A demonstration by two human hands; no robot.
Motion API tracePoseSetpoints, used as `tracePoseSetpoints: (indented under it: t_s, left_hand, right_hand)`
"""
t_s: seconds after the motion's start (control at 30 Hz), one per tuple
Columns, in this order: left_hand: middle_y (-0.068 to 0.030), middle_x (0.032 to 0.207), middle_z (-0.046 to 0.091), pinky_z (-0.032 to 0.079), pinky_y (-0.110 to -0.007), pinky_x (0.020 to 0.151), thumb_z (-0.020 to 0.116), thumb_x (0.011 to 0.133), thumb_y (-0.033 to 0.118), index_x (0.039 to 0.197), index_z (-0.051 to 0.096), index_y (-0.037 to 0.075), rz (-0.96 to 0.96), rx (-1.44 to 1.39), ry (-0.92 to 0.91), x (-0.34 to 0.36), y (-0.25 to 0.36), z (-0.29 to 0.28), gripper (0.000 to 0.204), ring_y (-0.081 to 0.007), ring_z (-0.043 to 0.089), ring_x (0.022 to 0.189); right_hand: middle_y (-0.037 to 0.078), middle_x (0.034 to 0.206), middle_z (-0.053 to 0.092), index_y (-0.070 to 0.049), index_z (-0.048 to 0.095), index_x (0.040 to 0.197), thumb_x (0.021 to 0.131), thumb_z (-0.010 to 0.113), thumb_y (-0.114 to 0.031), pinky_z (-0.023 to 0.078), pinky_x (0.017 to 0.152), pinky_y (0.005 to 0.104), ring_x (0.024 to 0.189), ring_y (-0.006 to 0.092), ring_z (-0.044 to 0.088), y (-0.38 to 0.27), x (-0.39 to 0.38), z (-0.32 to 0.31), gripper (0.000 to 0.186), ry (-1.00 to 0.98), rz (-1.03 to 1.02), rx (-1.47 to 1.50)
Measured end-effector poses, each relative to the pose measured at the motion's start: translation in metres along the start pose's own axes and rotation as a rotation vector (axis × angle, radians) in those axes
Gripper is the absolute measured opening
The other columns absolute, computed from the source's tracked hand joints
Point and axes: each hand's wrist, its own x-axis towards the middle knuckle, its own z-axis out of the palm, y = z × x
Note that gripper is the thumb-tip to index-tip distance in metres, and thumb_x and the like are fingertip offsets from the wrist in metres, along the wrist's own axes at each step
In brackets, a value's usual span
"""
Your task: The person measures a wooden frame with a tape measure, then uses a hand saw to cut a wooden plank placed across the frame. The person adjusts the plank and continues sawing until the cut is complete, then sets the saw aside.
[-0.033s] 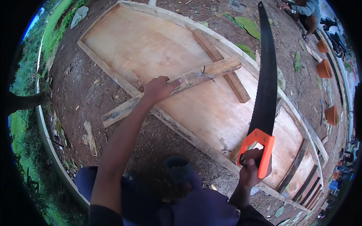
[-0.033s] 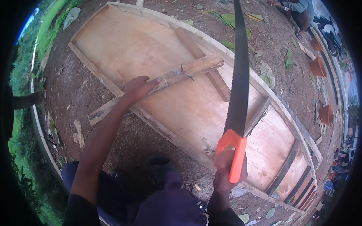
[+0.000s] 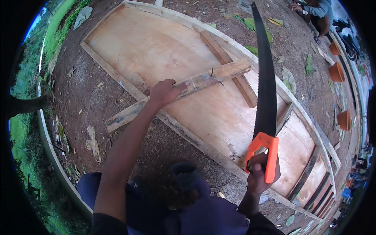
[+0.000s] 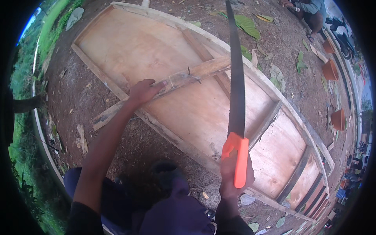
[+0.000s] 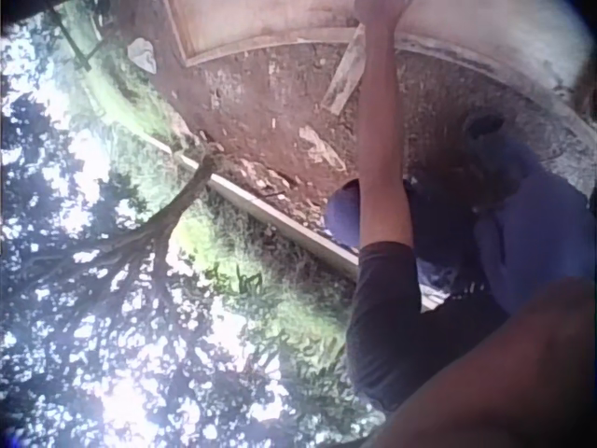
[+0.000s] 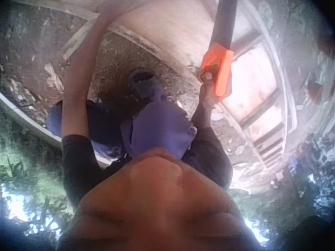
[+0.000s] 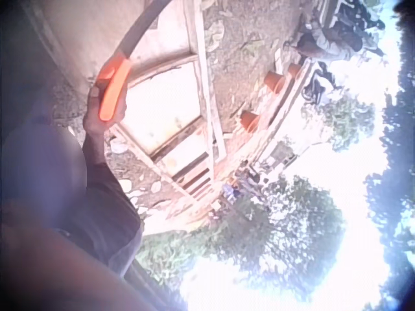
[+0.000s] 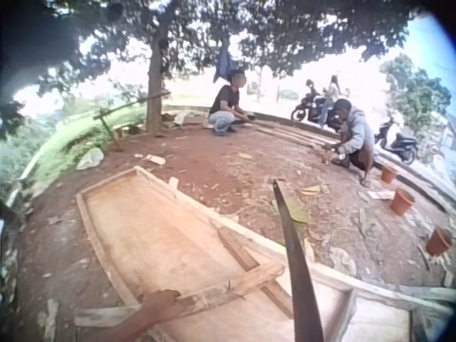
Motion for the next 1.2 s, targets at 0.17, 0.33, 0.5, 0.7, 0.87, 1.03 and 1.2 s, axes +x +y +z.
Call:
tracePoseSetpoints:
  t_s: [0.17, 0.33, 0.5, 0.7, 0.87, 1.03, 1.2]
  left_hand:
    - [-0.0239, 0.110, 0.074, 0.050, -0.047, 0.101, 0.050, 0.089, 0.078, 0.117, 0.075, 0.002, -0.018, -0.041, 0.072, 0.002, 0.001, 0.004, 0.085, -0.0390, 0.069, 0.112]
    - [-0.0231, 0.102, 0.076, 0.052, -0.047, 0.099, 0.051, 0.089, 0.077, 0.109, 0.078, 0.002, -0.029, 0.020, 0.087, 0.000, 0.013, 0.008, 0.082, -0.0386, 0.071, 0.108]
    - [-0.0230, 0.104, 0.076, 0.054, -0.046, 0.097, 0.049, 0.091, 0.076, 0.110, 0.078, 0.003, -0.089, -0.085, 0.103, 0.009, 0.020, 0.006, 0.081, -0.0387, 0.071, 0.107]
    - [-0.0232, 0.107, 0.075, 0.054, -0.045, 0.097, 0.049, 0.091, 0.075, 0.114, 0.078, 0.004, -0.123, -0.032, 0.061, 0.008, 0.029, 0.006, 0.080, -0.0376, 0.071, 0.109]
    - [-0.0232, 0.109, 0.075, 0.054, -0.044, 0.098, 0.047, 0.092, 0.075, 0.118, 0.076, 0.005, -0.151, -0.018, 0.004, 0.011, 0.025, 0.008, 0.080, -0.0371, 0.071, 0.110]
    - [-0.0229, 0.106, 0.075, 0.055, -0.045, 0.096, 0.048, 0.093, 0.073, 0.117, 0.077, 0.004, -0.151, 0.010, 0.010, 0.011, 0.030, 0.007, 0.078, -0.0378, 0.072, 0.106]
    - [-0.0227, 0.102, 0.076, 0.056, -0.046, 0.092, 0.048, 0.094, 0.073, 0.113, 0.078, 0.004, -0.137, 0.027, 0.059, 0.013, 0.027, 0.010, 0.077, -0.0376, 0.073, 0.102]
  right_hand:
    - [0.016, 0.109, 0.073, 0.006, 0.062, 0.135, 0.095, 0.070, -0.022, 0.054, 0.090, 0.0348, 0.098, 0.0243, 0.071, -0.013, 0.009, 0.040, 0.049, -0.289, 0.251, -0.113]
    - [0.023, 0.124, 0.070, 0.008, 0.059, 0.136, 0.095, 0.070, -0.012, 0.052, 0.100, 0.0365, 0.113, 0.0281, 0.069, -0.004, -0.003, 0.050, 0.047, -0.413, 0.215, -0.144]
    - [0.022, 0.114, 0.073, 0.007, 0.060, 0.134, 0.093, 0.072, -0.011, 0.054, 0.093, 0.0355, 0.102, 0.0269, 0.073, -0.001, -0.010, 0.050, 0.047, -0.424, 0.157, -0.193]
    - [0.020, 0.102, 0.074, 0.005, 0.063, 0.132, 0.090, 0.073, -0.016, 0.055, 0.082, 0.0375, 0.084, 0.0294, 0.073, 0.010, -0.007, 0.045, 0.048, -0.426, 0.079, -0.287]
    - [0.019, 0.097, 0.073, 0.004, 0.063, 0.132, 0.089, 0.073, -0.016, 0.054, 0.074, 0.0395, 0.074, 0.0310, 0.070, 0.012, 0.004, 0.040, 0.048, -0.492, 0.089, -0.305]
    - [0.017, 0.092, 0.072, 0.004, 0.062, 0.132, 0.090, 0.073, -0.016, 0.052, 0.070, 0.0385, 0.070, 0.0300, 0.069, 0.014, 0.010, 0.044, 0.048, -0.454, 0.029, -0.239]
    - [0.020, 0.099, 0.073, 0.003, 0.061, 0.135, 0.091, 0.072, -0.017, 0.057, 0.075, 0.0368, 0.082, 0.0304, 0.074, -0.006, 0.020, 0.036, 0.050, -0.550, 0.246, -0.240]
